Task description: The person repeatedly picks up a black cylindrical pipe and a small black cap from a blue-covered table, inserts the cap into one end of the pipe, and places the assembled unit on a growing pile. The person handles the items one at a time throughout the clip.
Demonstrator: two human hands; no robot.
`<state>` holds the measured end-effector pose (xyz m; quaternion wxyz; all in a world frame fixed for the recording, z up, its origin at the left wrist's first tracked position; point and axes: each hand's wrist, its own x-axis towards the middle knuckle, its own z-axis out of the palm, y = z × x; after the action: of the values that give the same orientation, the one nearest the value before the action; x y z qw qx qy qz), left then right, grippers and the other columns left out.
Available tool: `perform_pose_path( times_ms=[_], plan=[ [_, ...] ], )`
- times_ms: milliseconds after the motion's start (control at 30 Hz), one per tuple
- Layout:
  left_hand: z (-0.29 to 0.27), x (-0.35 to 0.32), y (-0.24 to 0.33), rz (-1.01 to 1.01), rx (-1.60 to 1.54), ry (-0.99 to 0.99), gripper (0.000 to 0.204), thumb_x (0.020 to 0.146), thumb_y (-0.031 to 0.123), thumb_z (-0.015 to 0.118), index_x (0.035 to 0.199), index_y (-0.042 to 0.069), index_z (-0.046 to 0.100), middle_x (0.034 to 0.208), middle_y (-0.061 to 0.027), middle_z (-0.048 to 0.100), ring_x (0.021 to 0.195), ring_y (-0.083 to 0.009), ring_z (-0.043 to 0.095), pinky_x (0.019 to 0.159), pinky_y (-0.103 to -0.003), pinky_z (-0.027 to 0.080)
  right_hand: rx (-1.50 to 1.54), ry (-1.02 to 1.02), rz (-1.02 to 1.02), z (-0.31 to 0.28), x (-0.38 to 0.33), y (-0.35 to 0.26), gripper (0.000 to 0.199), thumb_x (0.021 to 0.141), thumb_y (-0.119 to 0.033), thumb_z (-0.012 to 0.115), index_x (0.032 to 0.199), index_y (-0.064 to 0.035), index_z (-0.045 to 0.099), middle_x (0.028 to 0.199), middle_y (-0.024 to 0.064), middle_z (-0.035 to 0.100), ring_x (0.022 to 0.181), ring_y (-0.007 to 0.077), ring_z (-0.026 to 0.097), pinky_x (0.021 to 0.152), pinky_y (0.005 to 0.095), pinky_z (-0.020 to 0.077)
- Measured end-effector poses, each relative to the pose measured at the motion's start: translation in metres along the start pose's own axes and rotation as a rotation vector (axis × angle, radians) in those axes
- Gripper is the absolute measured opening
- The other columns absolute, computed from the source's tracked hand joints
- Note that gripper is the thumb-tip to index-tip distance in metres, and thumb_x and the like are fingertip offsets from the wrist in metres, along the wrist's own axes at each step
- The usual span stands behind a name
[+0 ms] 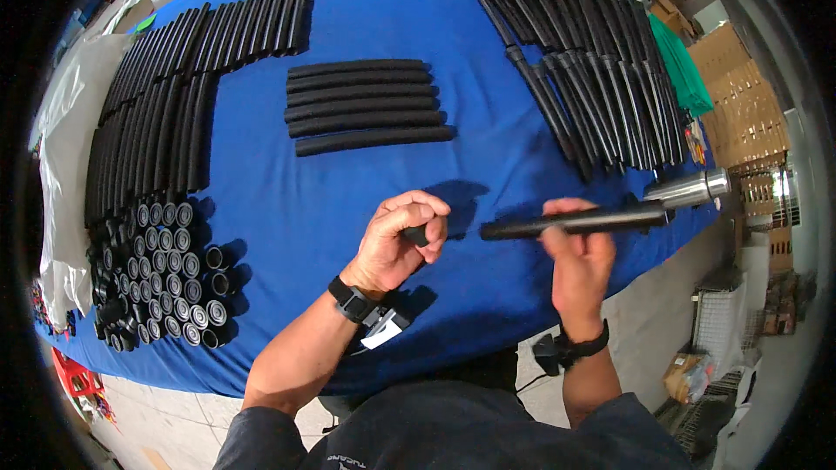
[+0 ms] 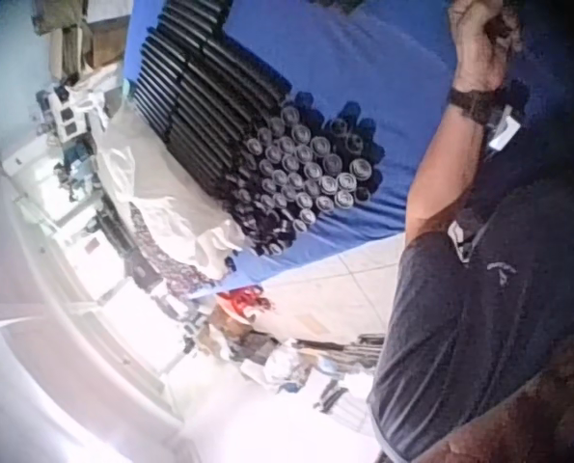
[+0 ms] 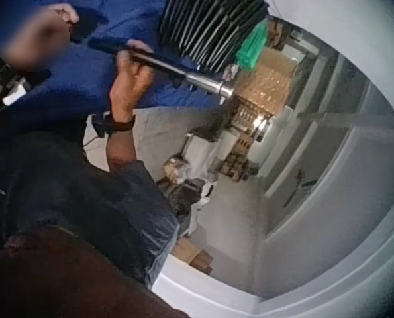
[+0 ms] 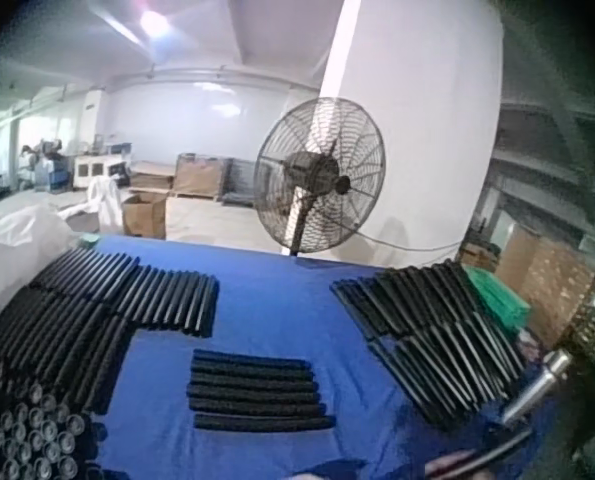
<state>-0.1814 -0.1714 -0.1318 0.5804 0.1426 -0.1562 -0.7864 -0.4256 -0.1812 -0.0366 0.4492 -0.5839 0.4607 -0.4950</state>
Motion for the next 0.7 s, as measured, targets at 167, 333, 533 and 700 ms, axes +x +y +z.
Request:
perform_pose_path(
  times_ms=[167, 333, 533, 700],
  plan=[
    [0.016, 0.0, -0.001, -0.067, 0.217, -0.004, 0.043, 0.1, 0.013, 0.064, 0.141, 0.005, 0.055, 0.079, -0.0068, 0.067, 0.068, -0.0141, 0.062, 0.055, -0.028, 0.049, 1.093, 0.054, 0.552, -0.012, 0.012, 0.028, 0.025, 0.1, -0.018, 0.067, 0.119, -0.0016, 0.067, 0.119, 0.0144, 0.072, 0.114, 0.0241, 0.068, 0.095, 0.0377, 0.0611],
    [0.018, -0.005, -0.001, -0.083, 0.287, -0.172, 0.062, 0.097, 0.013, 0.07, 0.155, 0.013, 0.046, 0.091, -0.0074, 0.071, 0.075, -0.0149, 0.065, 0.058, -0.026, 0.05, 1.155, 0.065, 0.801, 0.019, -0.005, 0.048, 0.025, 0.102, -0.022, 0.065, 0.111, 0.0009, 0.065, 0.107, 0.0115, 0.073, 0.108, 0.0231, 0.069, 0.091, 0.0327, 0.0619],
    [0.017, -0.008, 0.004, -0.083, 0.246, -0.229, 0.054, 0.095, 0.016, 0.074, 0.145, 0.01, 0.056, 0.095, -0.0099, 0.073, 0.075, -0.0131, 0.065, 0.058, -0.025, 0.048, 0.103, -0.359, 0.499, -0.005, -0.012, 0.026, 0.035, 0.093, -0.025, 0.078, 0.112, 0.0002, 0.062, 0.11, 0.0129, 0.068, 0.097, 0.0232, 0.068, 0.078, 0.0313, 0.0578],
    [0.015, -0.009, 0.004, -0.078, 0.211, -0.222, 0.049, 0.094, 0.014, 0.074, 0.14, 0.011, 0.058, 0.096, -0.0109, 0.073, 0.073, -0.0112, 0.064, 0.06, -0.025, 0.047, -0.859, -0.227, -0.453, 0.016, 0.012, 0.026, 0.043, 0.078, -0.001, 0.081, 0.115, -0.0002, 0.058, 0.114, 0.0193, 0.061, 0.103, 0.0339, 0.062, 0.086, 0.0422, 0.0524]
  ],
)
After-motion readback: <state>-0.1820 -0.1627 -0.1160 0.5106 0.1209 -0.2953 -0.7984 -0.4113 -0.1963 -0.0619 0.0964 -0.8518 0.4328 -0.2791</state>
